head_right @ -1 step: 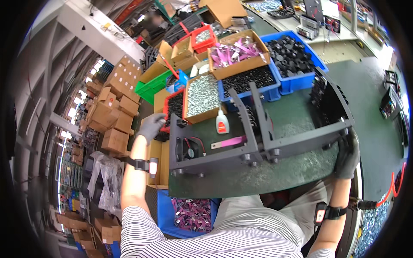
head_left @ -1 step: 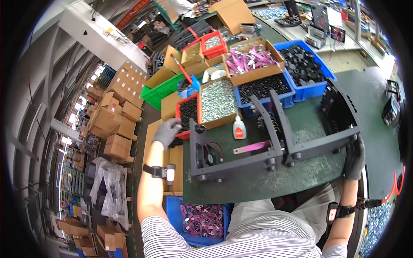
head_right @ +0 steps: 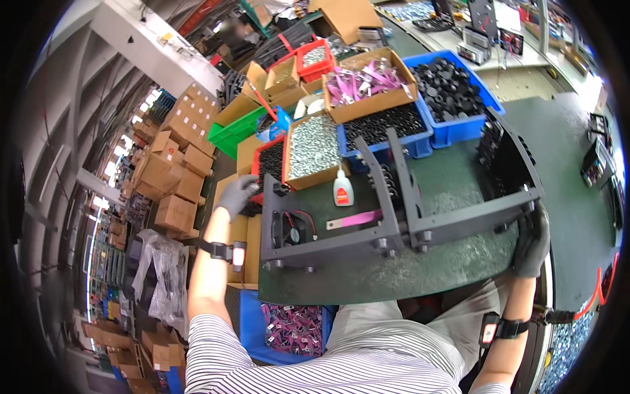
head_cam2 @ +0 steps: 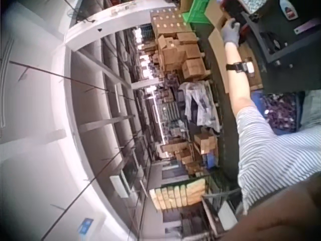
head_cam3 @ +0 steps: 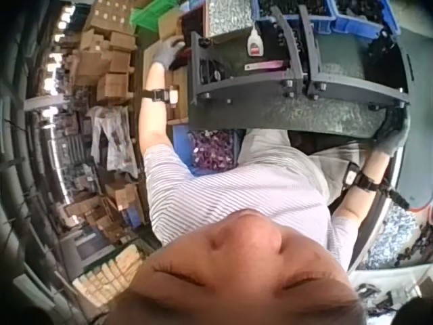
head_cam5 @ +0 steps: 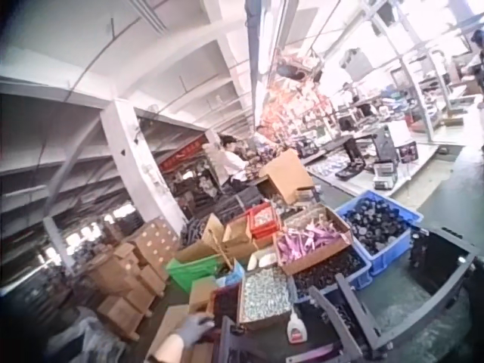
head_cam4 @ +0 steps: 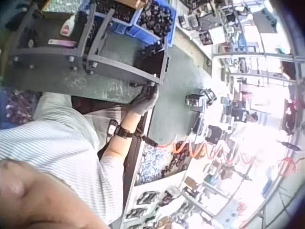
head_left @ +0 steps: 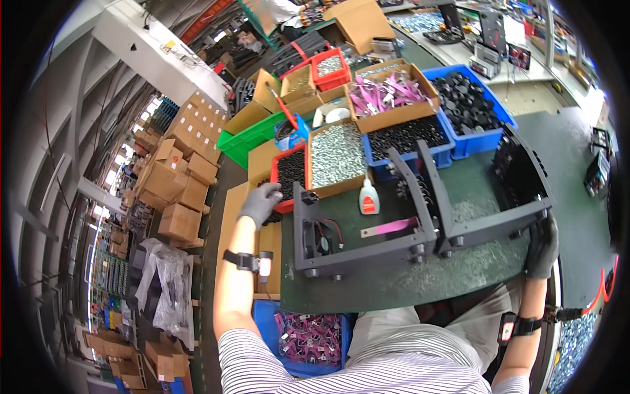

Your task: Assembling and fastening components into an electronics enclosure using an electric screwdriver and hand tools.

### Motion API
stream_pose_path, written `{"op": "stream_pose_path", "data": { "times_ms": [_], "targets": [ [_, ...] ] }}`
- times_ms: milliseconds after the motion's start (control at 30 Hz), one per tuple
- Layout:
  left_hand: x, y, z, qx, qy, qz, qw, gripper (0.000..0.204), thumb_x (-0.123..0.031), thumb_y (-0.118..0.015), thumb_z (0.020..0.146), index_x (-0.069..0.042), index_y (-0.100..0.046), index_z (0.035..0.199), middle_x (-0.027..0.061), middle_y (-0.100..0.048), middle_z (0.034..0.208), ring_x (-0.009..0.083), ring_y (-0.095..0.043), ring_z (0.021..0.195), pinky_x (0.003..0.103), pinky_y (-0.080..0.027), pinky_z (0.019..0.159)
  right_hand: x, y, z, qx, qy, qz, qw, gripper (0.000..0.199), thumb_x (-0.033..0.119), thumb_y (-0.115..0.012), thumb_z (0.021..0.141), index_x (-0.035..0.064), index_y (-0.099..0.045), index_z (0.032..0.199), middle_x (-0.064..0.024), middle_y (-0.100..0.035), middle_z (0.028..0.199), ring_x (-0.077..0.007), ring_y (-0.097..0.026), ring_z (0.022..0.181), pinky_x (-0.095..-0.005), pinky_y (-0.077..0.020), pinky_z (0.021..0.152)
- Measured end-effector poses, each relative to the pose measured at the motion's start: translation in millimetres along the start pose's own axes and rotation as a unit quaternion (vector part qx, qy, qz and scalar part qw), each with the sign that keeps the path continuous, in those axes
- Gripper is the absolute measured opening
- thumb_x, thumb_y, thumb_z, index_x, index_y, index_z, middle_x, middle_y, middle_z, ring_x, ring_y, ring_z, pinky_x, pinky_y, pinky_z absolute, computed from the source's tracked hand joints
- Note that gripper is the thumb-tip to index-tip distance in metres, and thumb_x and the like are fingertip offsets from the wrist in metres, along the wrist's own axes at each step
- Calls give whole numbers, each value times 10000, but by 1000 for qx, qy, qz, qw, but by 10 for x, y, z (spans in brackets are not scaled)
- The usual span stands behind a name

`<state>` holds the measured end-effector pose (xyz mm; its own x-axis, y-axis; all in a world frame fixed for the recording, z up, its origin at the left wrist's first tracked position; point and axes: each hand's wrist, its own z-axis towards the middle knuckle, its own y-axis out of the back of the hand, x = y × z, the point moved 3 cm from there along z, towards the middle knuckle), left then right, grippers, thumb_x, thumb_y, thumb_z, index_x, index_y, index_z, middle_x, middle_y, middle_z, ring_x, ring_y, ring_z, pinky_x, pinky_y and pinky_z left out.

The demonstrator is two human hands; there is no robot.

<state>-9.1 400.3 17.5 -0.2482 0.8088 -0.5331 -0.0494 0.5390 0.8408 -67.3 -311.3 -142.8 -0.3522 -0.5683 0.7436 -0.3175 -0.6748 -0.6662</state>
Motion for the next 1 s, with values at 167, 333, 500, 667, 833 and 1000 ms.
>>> {"op": "stream_pose_path", "data": {
  "times_ms": [167, 333, 500, 667, 833, 1000],
  "targets": [
    [50, -303, 348, 12, -41, 168, 985, 670, -462, -638, 875, -127, -472, 1431, 217, -505, 1410, 356, -493, 1302, 437, -414, 1077, -4, -4, 2, 20, 10, -34, 999, 477, 271, -413, 1023, -41, -491, 1375, -162, -530, 1398, -259, -489, 1311, -413, -362, 1111],
    [-203, -421, 512, 47, 29, 189, 980, 613, -398, -621, 888, -140, -463, 1422, 248, -474, 1418, 393, -479, 1308, 448, -419, 1073, -31, 117, 74, 43, -3, -33, 999, 491, 278, -403, 1031, -41, -476, 1397, -158, -502, 1431, -258, -454, 1342, -409, -318, 1159],
    [-179, -429, 582, 66, 24, 200, 977, 534, -360, -625, 872, -111, -535, 1335, 227, -545, 1356, 374, -525, 1269, 443, -438, 1049, 200, 396, -334, -7, -56, -45, 997, 488, 301, -431, 1032, -16, -472, 1401, -154, -532, 1377, -257, -489, 1295, -418, -364, 1130],
    [82, -441, 738, 48, 81, -34, 995, 335, -160, -517, 887, -85, -635, 1191, 133, -702, 937, 259, -677, 873, 398, -553, 813, 662, 357, -1174, 189, -169, -359, 898, 463, 316, -548, 974, -17, -545, 1296, -163, -674, 1012, -280, -668, 848, -393, -568, 796],
    [434, -369, 833, 51, 206, -509, 834, 218, -94, -539, 899, -68, -585, 1110, 44, -594, 803, 141, -590, 620, 286, -578, 563, 1198, 543, -1720, 93, -490, -482, 720, 390, 223, -610, 851, -67, -640, 1109, -193, -695, 842, -324, -707, 724, -382, -604, 647],
    [387, -289, 845, 118, 171, -596, 775, 207, -125, -544, 967, -39, -591, 1150, 31, -587, 844, 100, -590, 674, 197, -538, 560, 1812, 1190, -1502, -37, -502, -511, 697, 326, 191, -597, 839, -72, -662, 1021, -183, -680, 763, -320, -692, 665, -387, -587, 595]
  ]
}}
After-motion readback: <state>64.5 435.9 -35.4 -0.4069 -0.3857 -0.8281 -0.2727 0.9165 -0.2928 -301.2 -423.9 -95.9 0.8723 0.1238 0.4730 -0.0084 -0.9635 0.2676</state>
